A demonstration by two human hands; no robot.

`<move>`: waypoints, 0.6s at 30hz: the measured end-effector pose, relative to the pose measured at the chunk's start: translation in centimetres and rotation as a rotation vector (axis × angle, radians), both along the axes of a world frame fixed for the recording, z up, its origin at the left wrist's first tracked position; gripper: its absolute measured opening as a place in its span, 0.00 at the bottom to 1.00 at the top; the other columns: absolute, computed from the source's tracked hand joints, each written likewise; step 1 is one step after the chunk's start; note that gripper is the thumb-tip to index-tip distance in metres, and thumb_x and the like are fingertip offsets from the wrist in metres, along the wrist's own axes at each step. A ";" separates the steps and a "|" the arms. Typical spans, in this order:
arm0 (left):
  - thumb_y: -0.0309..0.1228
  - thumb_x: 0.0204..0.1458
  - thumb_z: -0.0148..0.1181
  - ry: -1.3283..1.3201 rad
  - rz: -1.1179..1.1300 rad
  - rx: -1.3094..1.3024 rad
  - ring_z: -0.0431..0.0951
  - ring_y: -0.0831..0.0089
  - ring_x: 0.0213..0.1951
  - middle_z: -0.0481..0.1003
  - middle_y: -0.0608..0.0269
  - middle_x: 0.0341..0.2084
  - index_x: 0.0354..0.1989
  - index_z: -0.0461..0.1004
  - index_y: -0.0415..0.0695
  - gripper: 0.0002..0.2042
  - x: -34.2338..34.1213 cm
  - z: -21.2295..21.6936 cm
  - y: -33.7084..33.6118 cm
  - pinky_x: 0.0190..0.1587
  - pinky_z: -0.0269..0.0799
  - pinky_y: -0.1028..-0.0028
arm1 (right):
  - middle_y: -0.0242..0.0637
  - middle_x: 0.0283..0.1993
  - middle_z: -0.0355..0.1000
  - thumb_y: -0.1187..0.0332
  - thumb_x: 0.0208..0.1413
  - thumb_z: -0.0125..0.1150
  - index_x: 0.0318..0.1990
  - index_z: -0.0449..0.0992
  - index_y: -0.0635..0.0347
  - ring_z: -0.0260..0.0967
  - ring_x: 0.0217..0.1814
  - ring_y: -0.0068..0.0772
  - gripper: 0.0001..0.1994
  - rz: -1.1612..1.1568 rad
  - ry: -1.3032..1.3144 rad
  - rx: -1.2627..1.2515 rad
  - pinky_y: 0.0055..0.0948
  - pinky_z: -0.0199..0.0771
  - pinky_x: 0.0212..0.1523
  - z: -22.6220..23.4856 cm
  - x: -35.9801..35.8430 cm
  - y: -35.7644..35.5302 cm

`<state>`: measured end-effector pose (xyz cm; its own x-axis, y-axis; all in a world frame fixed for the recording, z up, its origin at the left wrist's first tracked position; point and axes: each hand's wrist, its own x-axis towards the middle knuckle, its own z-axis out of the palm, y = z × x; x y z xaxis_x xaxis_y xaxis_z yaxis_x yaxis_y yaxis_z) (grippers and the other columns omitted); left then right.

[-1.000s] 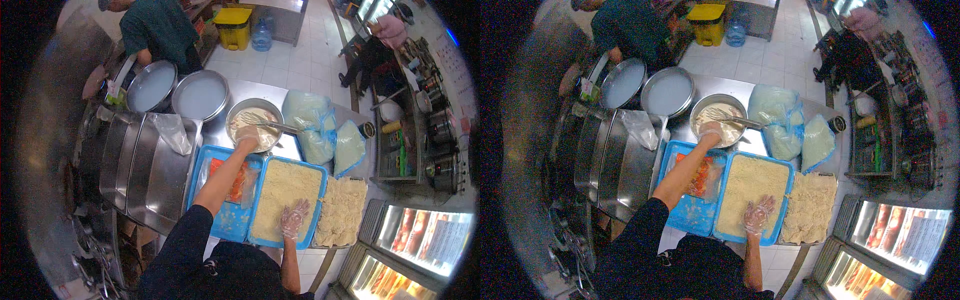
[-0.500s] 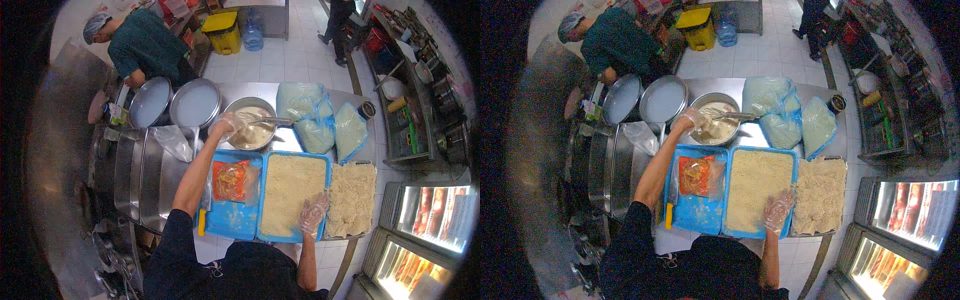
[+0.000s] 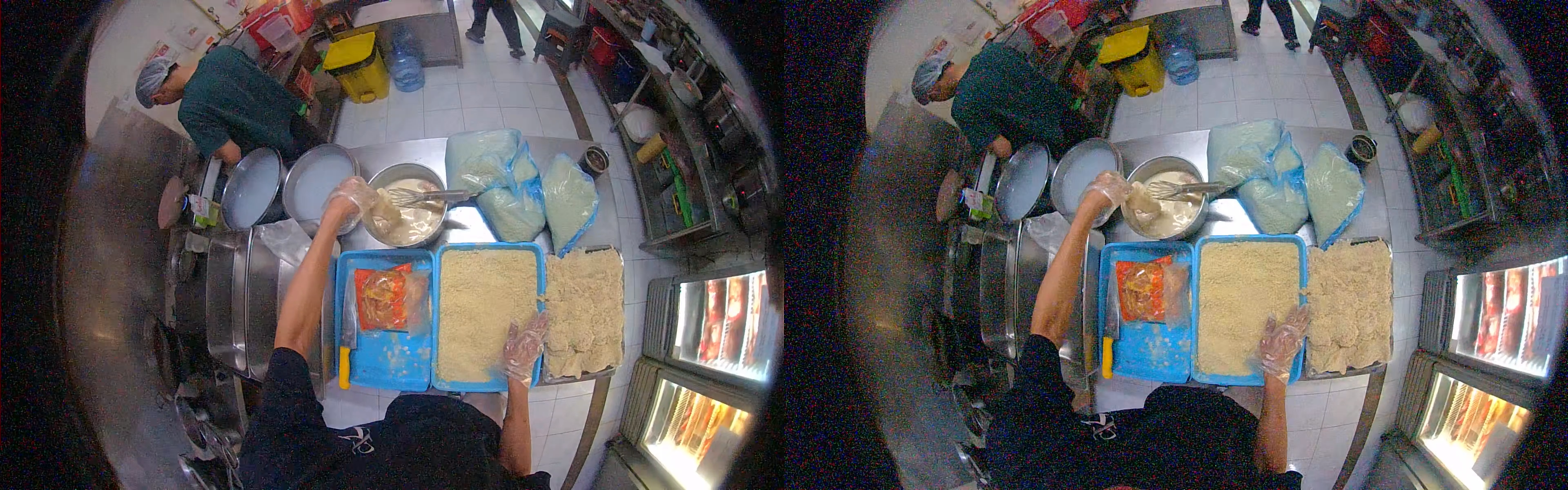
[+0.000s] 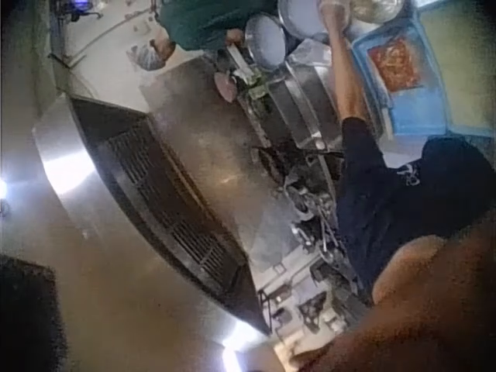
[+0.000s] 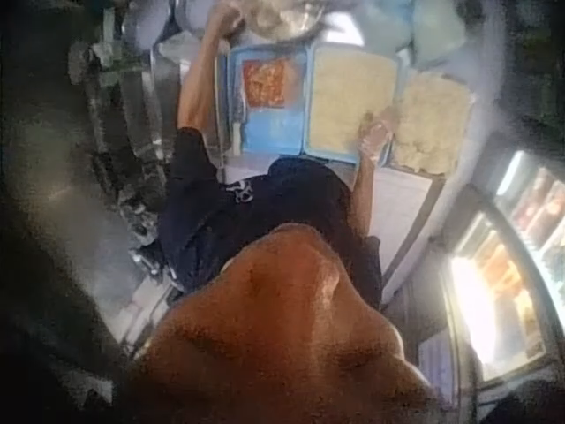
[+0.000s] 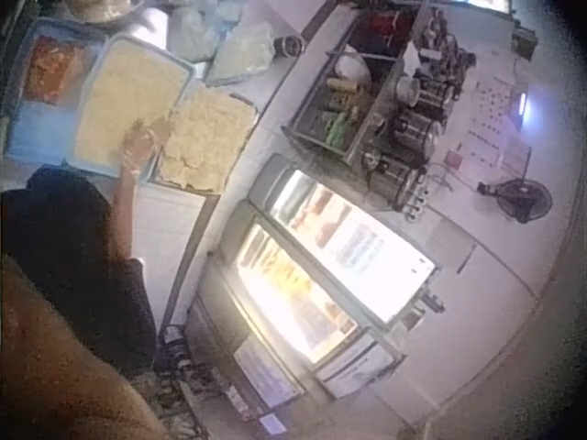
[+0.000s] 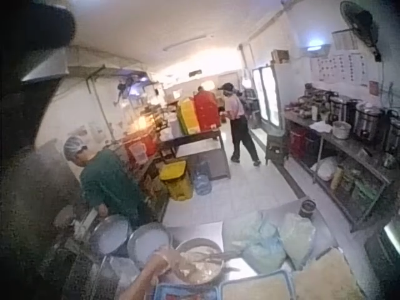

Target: Breading meat cutlets by dipping them into batter and then into breadcrumbs on a tray.

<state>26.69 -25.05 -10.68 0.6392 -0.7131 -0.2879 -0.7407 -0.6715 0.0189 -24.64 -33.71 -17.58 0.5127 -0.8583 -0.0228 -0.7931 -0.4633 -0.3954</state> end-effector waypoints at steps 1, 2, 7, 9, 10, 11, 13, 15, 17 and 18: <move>0.42 0.41 0.56 0.005 -0.017 -0.001 0.78 0.57 0.33 0.77 0.51 0.31 0.29 0.78 0.43 0.15 -0.7 0.5 -1.0 0.38 0.73 0.63 | 0.59 0.65 0.43 0.55 0.58 0.44 0.58 0.55 0.76 0.40 0.68 0.58 0.31 -0.011 -0.056 0.007 0.51 0.39 0.66 0.3 -0.3 -0.2; 0.42 0.41 0.55 0.007 -0.057 0.025 0.78 0.57 0.34 0.77 0.51 0.31 0.29 0.78 0.42 0.16 -1.9 1.7 -1.7 0.38 0.73 0.63 | 0.59 0.66 0.43 0.55 0.58 0.44 0.58 0.55 0.76 0.39 0.68 0.59 0.31 -0.021 -0.114 0.015 0.51 0.39 0.66 0.4 -0.6 -0.2; 0.42 0.41 0.55 -0.111 -0.270 0.117 0.78 0.57 0.35 0.76 0.50 0.32 0.30 0.78 0.43 0.16 -2.0 2.4 -1.4 0.39 0.73 0.64 | 0.58 0.66 0.43 0.56 0.58 0.45 0.58 0.55 0.75 0.39 0.68 0.59 0.30 -0.008 -0.082 0.005 0.51 0.40 0.65 0.2 -0.5 0.3; 0.41 0.41 0.56 0.017 -0.194 0.026 0.78 0.58 0.36 0.76 0.51 0.33 0.30 0.79 0.44 0.14 -3.0 3.1 -2.0 0.40 0.73 0.65 | 0.57 0.66 0.43 0.56 0.57 0.45 0.58 0.55 0.75 0.39 0.68 0.59 0.30 -0.019 -0.097 0.019 0.51 0.40 0.65 0.5 -0.7 0.3; 0.41 0.41 0.56 0.022 -0.200 0.027 0.78 0.58 0.36 0.76 0.51 0.33 0.30 0.79 0.44 0.14 -3.4 3.3 -2.1 0.40 0.73 0.65 | 0.57 0.66 0.44 0.57 0.57 0.46 0.58 0.56 0.74 0.40 0.68 0.59 0.29 -0.019 -0.089 0.011 0.51 0.40 0.65 0.6 -0.8 0.6; 0.41 0.41 0.55 0.004 -0.175 0.045 0.77 0.58 0.37 0.76 0.52 0.33 0.30 0.78 0.45 0.14 -4.0 3.3 -2.2 0.40 0.73 0.65 | 0.58 0.66 0.44 0.57 0.57 0.47 0.58 0.56 0.74 0.40 0.68 0.59 0.29 -0.019 -0.079 0.004 0.51 0.41 0.65 0.7 -1.0 0.8; 0.40 0.42 0.55 -0.007 -0.154 0.064 0.77 0.58 0.37 0.77 0.53 0.33 0.30 0.78 0.45 0.14 -4.9 3.9 -2.4 0.40 0.73 0.66 | 0.58 0.65 0.45 0.58 0.57 0.47 0.58 0.56 0.74 0.40 0.68 0.59 0.29 -0.011 -0.077 -0.016 0.51 0.41 0.65 0.4 -1.4 1.1; 0.40 0.41 0.56 0.062 -0.095 -0.029 0.77 0.58 0.34 0.77 0.53 0.31 0.29 0.78 0.44 0.13 -5.5 4.3 -1.9 0.38 0.73 0.65 | 0.58 0.65 0.46 0.58 0.57 0.48 0.58 0.56 0.74 0.41 0.67 0.59 0.29 -0.004 -0.065 -0.033 0.51 0.42 0.65 -0.4 -2.0 1.4; 0.42 0.42 0.56 0.124 -0.039 -0.130 0.78 0.60 0.32 0.77 0.51 0.30 0.28 0.78 0.41 0.15 -2.9 2.5 -0.2 0.36 0.72 0.65 | 0.58 0.64 0.49 0.58 0.56 0.48 0.58 0.56 0.73 0.44 0.67 0.59 0.29 0.037 -0.179 -0.148 0.51 0.44 0.64 -1.3 -2.2 1.6; 0.43 0.43 0.56 0.183 0.011 -0.229 0.78 0.62 0.30 0.77 0.48 0.29 0.26 0.77 0.37 0.18 -2.0 1.5 0.6 0.34 0.72 0.64 | 0.58 0.64 0.49 0.58 0.56 0.48 0.58 0.56 0.73 0.44 0.67 0.59 0.29 0.037 -0.166 -0.139 0.51 0.44 0.64 -0.9 -2.1 1.8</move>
<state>24.66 -24.42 -9.16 0.5995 -0.7662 -0.2314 -0.7038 -0.6424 0.3035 -26.78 -31.90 -18.43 0.5311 -0.8276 0.1817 -0.7039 -0.5504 -0.4490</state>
